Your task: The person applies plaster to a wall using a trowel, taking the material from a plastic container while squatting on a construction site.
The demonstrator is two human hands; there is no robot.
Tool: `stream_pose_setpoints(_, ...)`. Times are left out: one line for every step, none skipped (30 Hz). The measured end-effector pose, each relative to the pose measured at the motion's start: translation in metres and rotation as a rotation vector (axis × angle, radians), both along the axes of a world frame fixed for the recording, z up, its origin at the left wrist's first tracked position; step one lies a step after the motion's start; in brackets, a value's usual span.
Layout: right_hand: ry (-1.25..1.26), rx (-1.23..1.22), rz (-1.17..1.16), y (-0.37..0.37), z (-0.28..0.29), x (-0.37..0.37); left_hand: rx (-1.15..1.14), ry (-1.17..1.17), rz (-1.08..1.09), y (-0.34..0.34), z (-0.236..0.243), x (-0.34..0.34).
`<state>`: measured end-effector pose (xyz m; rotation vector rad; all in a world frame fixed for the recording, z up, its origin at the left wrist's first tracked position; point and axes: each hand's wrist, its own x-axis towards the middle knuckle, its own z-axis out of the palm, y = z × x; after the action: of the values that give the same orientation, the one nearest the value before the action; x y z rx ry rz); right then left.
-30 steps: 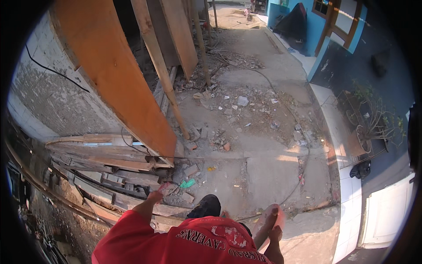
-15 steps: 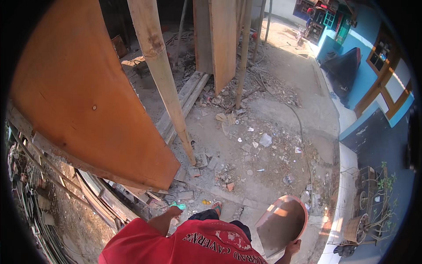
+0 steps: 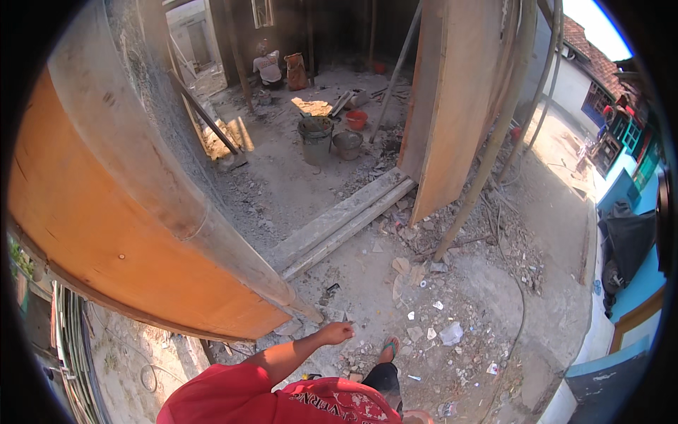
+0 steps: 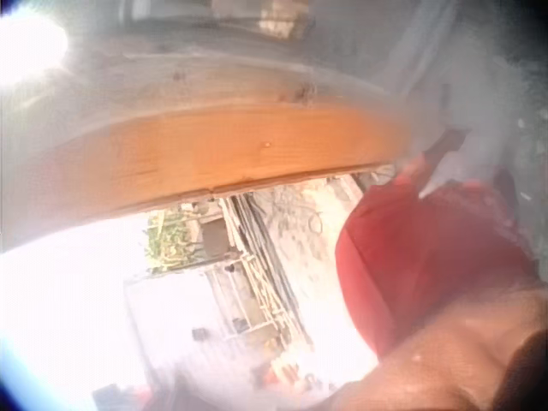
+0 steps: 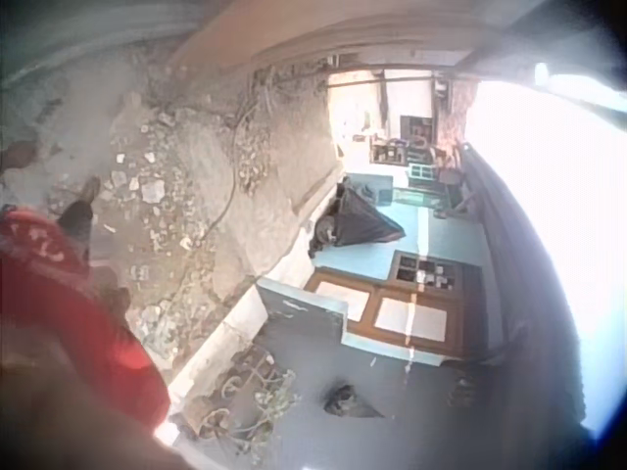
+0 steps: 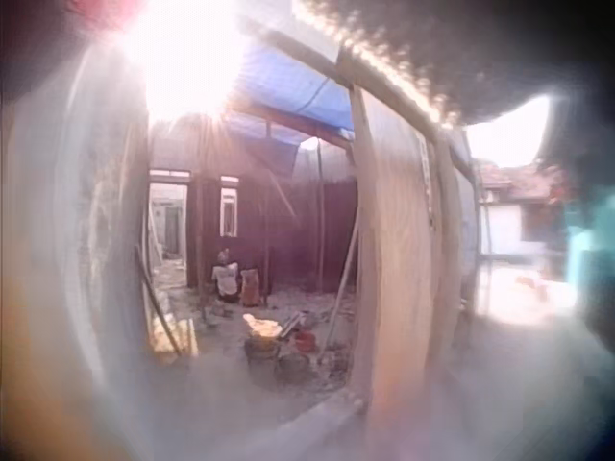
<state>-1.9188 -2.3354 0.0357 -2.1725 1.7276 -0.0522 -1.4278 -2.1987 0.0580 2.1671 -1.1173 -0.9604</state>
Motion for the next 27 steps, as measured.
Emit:
stream_pose_setpoints(-0.005,0.038,0.098,-0.029,-0.004,0.014,0.174,-0.128,-0.03,0.019,-0.018,0.013)
stream_pose_setpoints(-0.022,0.072,0.211,-0.058,-0.01,0.036,0.352,-0.227,0.009,0.052,-0.043,0.032)
stream_pose_setpoints(0.01,0.082,0.267,-0.091,-0.009,0.028,0.402,-0.182,0.127,0.05,-0.025,0.016)
stream_pose_setpoints(0.025,0.072,0.317,-0.134,-0.006,0.023,0.36,-0.116,0.158,0.036,-0.018,0.012)
stream_pose_setpoints(0.017,0.085,0.4,-0.162,-0.009,0.029,0.344,-0.071,0.225,0.041,-0.002,0.009)
stream_pose_setpoints(-0.01,0.082,0.49,-0.193,-0.016,0.038,0.297,-0.078,0.222,0.035,0.011,0.011)
stream_pose_setpoints(-0.036,0.068,0.565,-0.223,-0.02,0.051,0.24,-0.079,0.209,0.018,0.02,0.011)
stream_pose_setpoints(-0.06,0.041,0.636,-0.251,-0.026,0.068,0.183,-0.08,0.192,0.0,0.029,0.014)
stream_pose_setpoints(-0.127,0.027,0.697,-0.276,-0.023,0.104,0.142,-0.039,0.247,-0.031,0.048,0.017)
stream_pose_setpoints(-0.189,0.009,0.749,-0.304,-0.025,0.135,0.097,0.006,0.286,-0.075,0.075,0.019)
stream_pose_setpoints(-0.252,-0.002,0.806,-0.33,-0.02,0.177,0.058,0.052,0.332,-0.112,0.098,0.024)
stream_pose_setpoints(-0.316,0.001,0.877,-0.348,-0.002,0.225,0.034,0.037,0.372,-0.138,0.113,0.031)
stream_pose_setpoints(-0.082,0.145,0.802,-0.344,0.082,0.267,0.017,0.034,0.421,-0.158,0.123,0.036)
stream_pose_setpoints(-0.279,-0.038,0.904,-0.354,0.069,0.305,-0.041,-0.026,0.393,-0.174,0.134,0.047)
stream_pose_setpoints(-0.229,-0.015,0.96,-0.359,0.115,0.355,-0.108,-0.078,0.356,-0.194,0.148,0.06)
stream_pose_setpoints(-0.207,0.017,1.032,-0.373,0.151,0.397,-0.128,-0.108,0.315,-0.222,0.165,0.079)
stream_pose_setpoints(-0.27,-0.041,1.104,-0.385,0.175,0.436,-0.145,-0.137,0.28,-0.245,0.183,0.099)
stream_pose_setpoints(-0.348,-0.081,1.179,-0.391,0.199,0.478,-0.22,-0.275,0.253,-0.259,0.189,0.123)
stream_pose_setpoints(-0.415,-0.106,1.246,-0.393,0.217,0.52,-0.29,-0.418,0.231,-0.269,0.191,0.15)
stream_pose_setpoints(-0.475,-0.127,1.309,-0.395,0.233,0.558,-0.298,-0.475,0.274,-0.28,0.206,0.175)
stream_pose_setpoints(-0.451,-0.103,1.364,-0.393,0.249,0.597,-0.298,-0.533,0.322,-0.287,0.223,0.197)
stream_pose_setpoints(-0.435,-0.083,1.423,-0.387,0.263,0.634,-0.332,-0.59,0.352,-0.286,0.233,0.222)
stream_pose_setpoints(-0.469,-0.088,1.473,-0.382,0.268,0.67,-0.377,-0.655,0.375,-0.285,0.239,0.25)
stream_pose_setpoints(-0.508,-0.092,1.525,-0.376,0.275,0.707,-0.417,-0.725,0.4,-0.282,0.245,0.277)
stream_pose_setpoints(-0.551,-0.111,1.57,-0.37,0.281,0.746,-0.382,-0.74,0.444,-0.276,0.243,0.304)
stream_pose_setpoints(-0.548,-0.067,1.602,-0.362,0.286,0.776,-0.344,-0.755,0.486,-0.265,0.236,0.326)
stream_pose_setpoints(-0.545,-0.037,1.624,-0.354,0.296,0.808,-0.32,-0.774,0.519,-0.256,0.235,0.356)
